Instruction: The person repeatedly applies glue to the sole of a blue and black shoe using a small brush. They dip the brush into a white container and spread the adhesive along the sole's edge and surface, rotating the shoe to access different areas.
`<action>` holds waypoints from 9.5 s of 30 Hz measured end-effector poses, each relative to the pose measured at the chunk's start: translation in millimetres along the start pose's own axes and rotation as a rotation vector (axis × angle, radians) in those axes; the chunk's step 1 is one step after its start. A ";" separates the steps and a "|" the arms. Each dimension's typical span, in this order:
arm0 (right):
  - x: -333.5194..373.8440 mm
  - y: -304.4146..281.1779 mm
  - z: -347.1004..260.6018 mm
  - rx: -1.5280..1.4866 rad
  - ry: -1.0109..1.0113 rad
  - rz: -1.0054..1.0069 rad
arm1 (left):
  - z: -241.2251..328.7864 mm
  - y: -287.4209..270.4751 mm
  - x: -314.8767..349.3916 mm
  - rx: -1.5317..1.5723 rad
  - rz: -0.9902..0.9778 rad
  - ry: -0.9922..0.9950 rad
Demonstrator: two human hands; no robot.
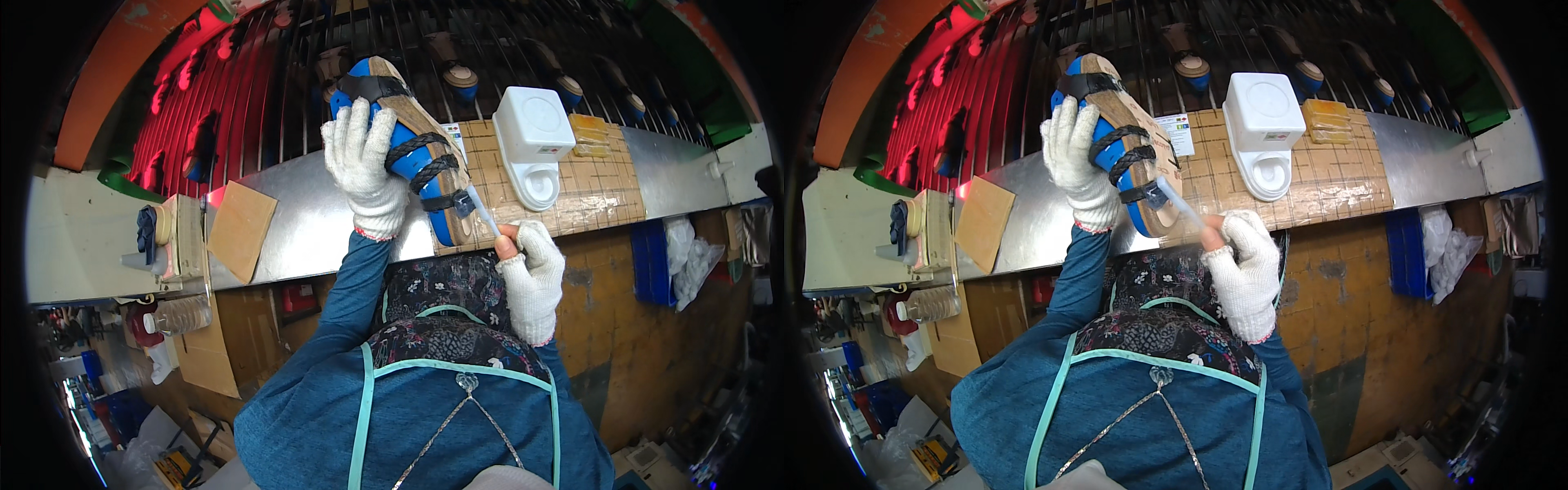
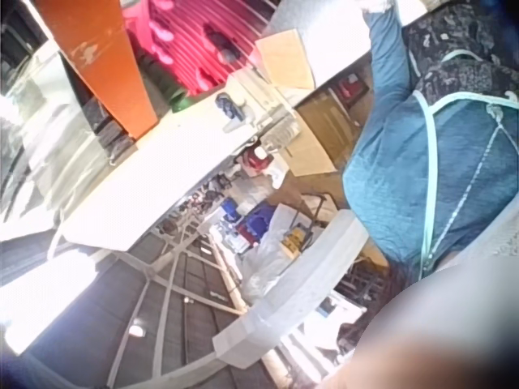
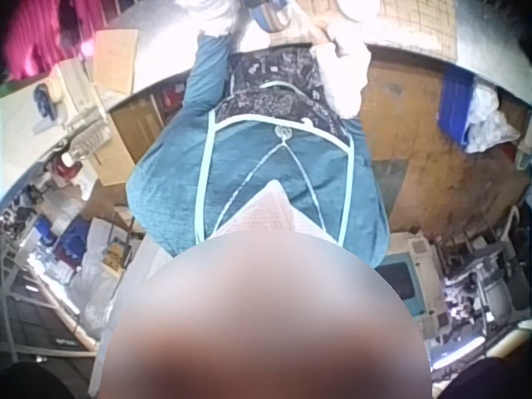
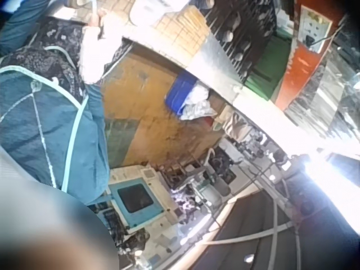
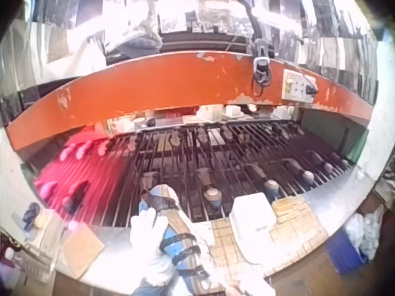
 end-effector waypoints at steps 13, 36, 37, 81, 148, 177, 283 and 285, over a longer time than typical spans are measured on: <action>-19.5 7.6 -3.4 0.229 -0.111 0.170 | -5.1 -4.6 5.7 -0.001 -0.034 0.016; -11.6 -1.5 5.5 -0.207 0.011 -0.073 | -3.9 -6.2 -10.4 -0.046 -0.111 -0.120; -10.5 -0.2 5.2 -0.236 0.045 -0.085 | -3.4 -6.1 -10.5 -0.047 -0.121 -0.128; -93.4 -13.9 -19.6 0.185 -0.604 0.004 | 24.6 -19.8 -25.9 0.724 -1.193 -0.930; -57.5 -16.2 15.1 0.488 -0.362 0.133 | 47.5 -17.6 35.8 1.236 -0.704 -1.296; -78.2 -37.3 9.8 0.499 -0.535 0.081 | 42.8 -4.7 23.6 1.363 -0.786 -1.307; -66.7 -32.8 37.1 0.204 -0.390 -0.300 | 33.6 -3.0 25.1 1.326 -0.379 -1.786; -73.3 -29.7 32.1 0.209 -0.424 -0.316 | 33.9 -3.4 34.2 1.391 -0.353 -1.867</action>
Point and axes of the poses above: each hand's wrist, its own x-axis away from the middle knuckle, its own y-axis out of the palm, z = x × y, the point moved 2 cm from there along -x, towards the middle knuckle, and after that the axes turned 7 degrees about x, right-handed, at the moved point
